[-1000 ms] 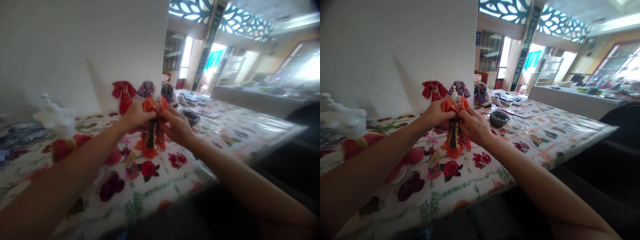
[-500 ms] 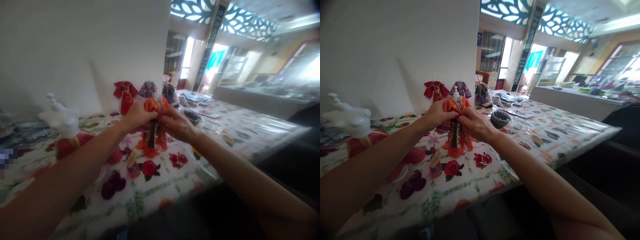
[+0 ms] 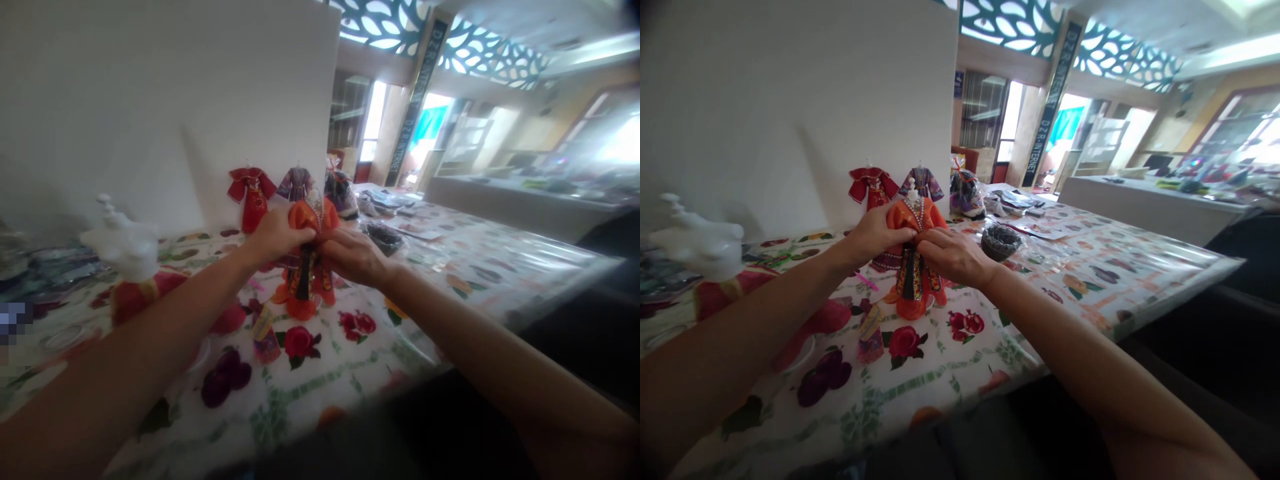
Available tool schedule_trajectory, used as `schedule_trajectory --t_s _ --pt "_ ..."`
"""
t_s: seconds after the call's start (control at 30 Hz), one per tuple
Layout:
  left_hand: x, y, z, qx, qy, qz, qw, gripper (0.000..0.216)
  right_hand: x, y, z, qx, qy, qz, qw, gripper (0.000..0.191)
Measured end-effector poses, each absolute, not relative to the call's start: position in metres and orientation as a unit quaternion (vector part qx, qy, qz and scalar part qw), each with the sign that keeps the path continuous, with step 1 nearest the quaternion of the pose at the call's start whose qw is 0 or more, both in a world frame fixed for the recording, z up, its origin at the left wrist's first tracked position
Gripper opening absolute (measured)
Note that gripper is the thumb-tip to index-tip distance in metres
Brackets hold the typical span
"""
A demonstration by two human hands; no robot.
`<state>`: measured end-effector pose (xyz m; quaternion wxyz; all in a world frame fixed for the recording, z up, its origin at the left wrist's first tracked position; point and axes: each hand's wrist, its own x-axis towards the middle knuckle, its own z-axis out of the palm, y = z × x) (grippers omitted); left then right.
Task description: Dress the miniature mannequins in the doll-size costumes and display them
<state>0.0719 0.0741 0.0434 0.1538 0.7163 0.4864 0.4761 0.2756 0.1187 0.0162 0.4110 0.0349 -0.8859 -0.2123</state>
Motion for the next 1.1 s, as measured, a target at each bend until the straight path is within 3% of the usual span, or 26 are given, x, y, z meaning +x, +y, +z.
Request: schedule_trajectory --t_s 0.27,0.5,0.77,1.1 --pt "0.070 0.075 0.040 0.719 0.465 0.481 0.187 0.028 0.274 0.110 0.015 -0.015 -0.884 -0.077 0.460 0.012" --pt "0.070 0.074 0.042 0.727 0.469 0.468 0.180 0.034 0.276 0.115 0.012 0.026 -0.867 -0.238 0.436 0.008" --pt "0.069 0.074 0.044 0.727 0.472 0.465 0.179 0.033 0.278 0.119 0.011 0.032 -0.865 -0.300 0.401 0.013" --pt "0.070 0.072 0.042 0.721 0.475 0.471 0.183 0.033 0.270 0.105 0.007 -0.033 -0.871 -0.110 0.478 0.012"
